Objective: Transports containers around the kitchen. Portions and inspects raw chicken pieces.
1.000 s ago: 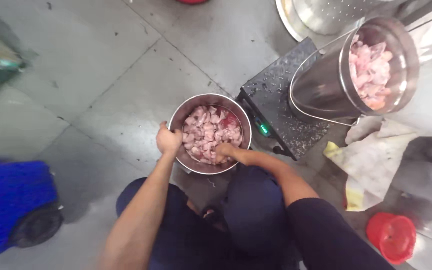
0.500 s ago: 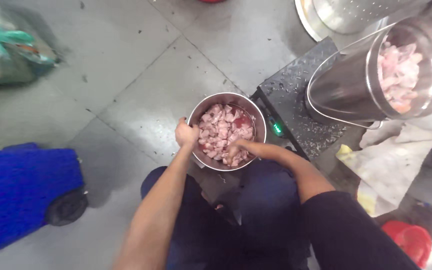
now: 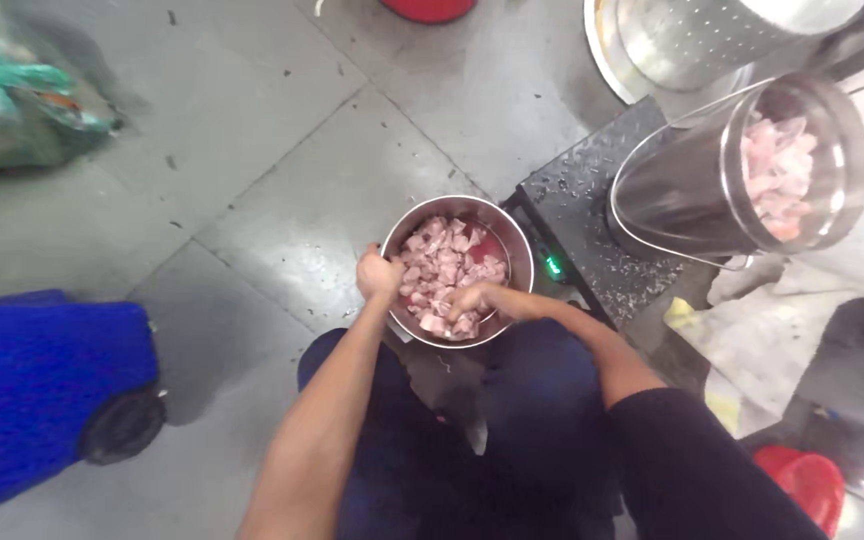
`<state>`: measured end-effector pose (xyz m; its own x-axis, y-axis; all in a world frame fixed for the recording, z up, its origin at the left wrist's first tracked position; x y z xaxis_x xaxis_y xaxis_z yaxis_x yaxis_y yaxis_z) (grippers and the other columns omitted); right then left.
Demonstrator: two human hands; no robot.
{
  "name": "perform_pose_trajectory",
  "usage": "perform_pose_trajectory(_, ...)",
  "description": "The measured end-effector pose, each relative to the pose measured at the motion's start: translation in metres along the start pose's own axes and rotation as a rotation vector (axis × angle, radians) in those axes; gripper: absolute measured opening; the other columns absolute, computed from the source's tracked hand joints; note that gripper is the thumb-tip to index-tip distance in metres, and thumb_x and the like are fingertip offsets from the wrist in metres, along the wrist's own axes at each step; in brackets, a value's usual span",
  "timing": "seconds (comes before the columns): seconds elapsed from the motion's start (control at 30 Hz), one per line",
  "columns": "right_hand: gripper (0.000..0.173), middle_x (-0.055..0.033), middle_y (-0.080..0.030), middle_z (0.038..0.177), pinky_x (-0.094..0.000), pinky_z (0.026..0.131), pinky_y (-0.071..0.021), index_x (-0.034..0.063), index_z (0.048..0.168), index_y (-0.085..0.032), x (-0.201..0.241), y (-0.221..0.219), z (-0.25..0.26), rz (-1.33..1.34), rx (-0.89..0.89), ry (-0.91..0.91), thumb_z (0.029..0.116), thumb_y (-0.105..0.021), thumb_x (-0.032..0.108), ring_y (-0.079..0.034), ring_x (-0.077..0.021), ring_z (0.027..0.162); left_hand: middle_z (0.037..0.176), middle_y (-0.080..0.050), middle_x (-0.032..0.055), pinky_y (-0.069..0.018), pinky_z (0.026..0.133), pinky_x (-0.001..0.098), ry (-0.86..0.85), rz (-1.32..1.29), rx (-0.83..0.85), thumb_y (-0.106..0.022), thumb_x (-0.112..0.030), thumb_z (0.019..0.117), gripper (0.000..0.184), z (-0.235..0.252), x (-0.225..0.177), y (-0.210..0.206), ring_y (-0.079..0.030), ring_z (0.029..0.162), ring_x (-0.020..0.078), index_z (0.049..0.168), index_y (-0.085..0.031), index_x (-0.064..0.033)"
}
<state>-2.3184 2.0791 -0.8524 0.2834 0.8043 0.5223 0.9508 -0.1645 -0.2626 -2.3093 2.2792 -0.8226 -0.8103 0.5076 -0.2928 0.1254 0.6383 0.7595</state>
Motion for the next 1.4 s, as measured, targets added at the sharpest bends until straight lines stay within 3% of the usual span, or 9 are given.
perform_pose_trajectory(0.33, 0.019, -0.0006, -0.064, 0.086, -0.0273, 0.063, -0.0552, 0.0091, 0.12, -0.055, -0.021, 0.028, -0.031, 0.551, -0.277, 0.2, 0.1007, -0.054, 0.01, -0.063, -0.0082, 0.07, 0.127, -0.068, 0.0196, -0.0502, 0.098, 0.0627, 0.012, 0.061, 0.067, -0.055, -0.037, 0.0978, 0.043, -0.005, -0.001, 0.001, -0.064, 0.123, 0.0373, 0.128, -0.067, -0.0095)
perform_pose_trajectory(0.6, 0.028, -0.0001, -0.066, 0.087, -0.0266, 0.064, -0.0566, 0.0095, 0.126, -0.053, -0.001, 0.023, -0.086, 0.645, -0.295, 0.373, 0.0984, -0.053, 0.005, -0.064, -0.0079, 0.071, 0.129, -0.066, 0.022, -0.0503, 0.097, 0.0637, 0.013, 0.072, 0.057, -0.057, -0.038, 0.0971, 0.046, -0.006, -0.001, 0.001, -0.063, 0.123, 0.0389, 0.129, -0.065, -0.0069)
perform_pose_trajectory(0.7, 0.028, 0.003, -0.066, 0.087, -0.0243, 0.064, -0.0565, 0.0112, 0.12, -0.052, 0.016, 0.033, -0.137, 0.65, -0.31, 0.641, 0.0926, -0.052, 0.003, -0.064, -0.0053, 0.072, 0.128, -0.066, 0.0239, -0.0505, 0.096, 0.0651, -0.001, 0.06, 0.041, -0.058, -0.039, 0.0969, 0.046, -0.007, -0.003, -0.001, -0.063, 0.122, 0.0408, 0.127, -0.066, -0.0055)
perform_pose_trajectory(0.83, 0.026, 0.0075, -0.071, 0.079, -0.0251, 0.059, -0.0564, 0.0199, 0.097, -0.067, 0.026, 0.071, -0.219, 0.605, -0.412, 0.942, 0.0717, -0.074, 0.024, -0.065, -0.0039, 0.066, 0.125, -0.067, 0.0256, -0.0509, 0.094, 0.066, -0.009, 0.054, 0.032, -0.059, -0.039, 0.096, 0.045, -0.009, -0.001, 0.0, -0.064, 0.119, 0.0423, 0.122, -0.067, -0.0036)
perform_pose_trajectory(0.93, 0.035, 0.0014, -0.074, 0.081, -0.0339, 0.057, -0.0596, 0.0206, 0.096, -0.07, 0.012, 0.098, -0.304, 0.526, -0.556, 1.059, 0.0692, -0.082, 0.039, -0.069, -0.0126, 0.067, 0.123, -0.067, 0.0263, -0.0514, 0.092, 0.0669, -0.01, 0.052, 0.027, -0.059, -0.04, 0.0956, 0.045, -0.008, 0.001, -0.001, -0.065, 0.118, 0.043, 0.12, -0.068, -0.003)
perform_pose_trajectory(1.1, 0.025, 0.009, -0.075, 0.086, -0.0265, 0.066, -0.0606, 0.0259, 0.1, -0.071, -0.013, 0.1, -0.481, 0.27, -1.07, 1.094, 0.0774, -0.074, 0.035, -0.07, -0.0032, 0.074, 0.126, -0.066, 0.027, -0.0499, 0.095, 0.0676, -0.018, 0.061, 0.029, -0.057, -0.041, 0.0975, 0.048, -0.008, 0.002, -0.003, -0.064, 0.12, 0.0437, 0.123, -0.067, -0.0016)
perform_pose_trajectory(1.17, 0.02, 0.0115, -0.074, 0.086, -0.0226, 0.064, -0.0607, 0.0247, 0.105, -0.068, -0.019, 0.1, -0.532, 0.138, -1.236, 1.008, 0.0848, -0.069, 0.023, -0.069, -0.0005, 0.071, 0.125, -0.067, 0.0272, -0.0503, 0.094, 0.0676, -0.014, 0.064, 0.024, -0.058, -0.041, 0.097, 0.048, -0.008, 0.002, -0.002, -0.064, 0.12, 0.0439, 0.122, -0.068, -0.0017)
perform_pose_trajectory(1.27, 0.034, 0.0019, -0.07, 0.086, -0.0275, 0.062, -0.0579, 0.012, 0.125, -0.063, -0.045, 0.12, -0.559, -0.025, -1.442, 0.428, 0.0923, -0.067, 0.02, -0.065, -0.0066, 0.067, 0.126, -0.065, 0.0291, -0.0499, 0.094, 0.0683, -0.012, 0.048, 0.032, -0.058, -0.042, 0.0969, 0.05, -0.007, 0.003, -0.004, -0.063, 0.12, 0.0453, 0.122, -0.067, -0.0003)
perform_pose_trajectory(1.4, 0.055, -0.0253, -0.064, 0.132, -0.0687, 0.094, -0.0488, 0.0148, 0.143, -0.06, -0.055, 0.124, -0.57, -0.287, -1.48, -0.3, 0.0931, -0.077, 0.031, -0.065, -0.045, 0.111, 0.127, -0.065, 0.0279, -0.0496, 0.095, 0.0672, -0.009, 0.035, 0.025, -0.058, -0.041, 0.0967, 0.048, -0.009, -0.001, -0.002, -0.063, 0.121, 0.0437, 0.121, -0.068, -0.0004)
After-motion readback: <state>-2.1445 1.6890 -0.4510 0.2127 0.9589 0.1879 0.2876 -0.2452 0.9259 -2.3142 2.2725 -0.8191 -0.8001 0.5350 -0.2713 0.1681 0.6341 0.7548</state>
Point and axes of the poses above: each hand's wrist, its own z-axis towards the middle knuckle, its own y-axis out of the back of the hand, x = y × z, the point moved 5 cm from there along z, towards the middle knuckle
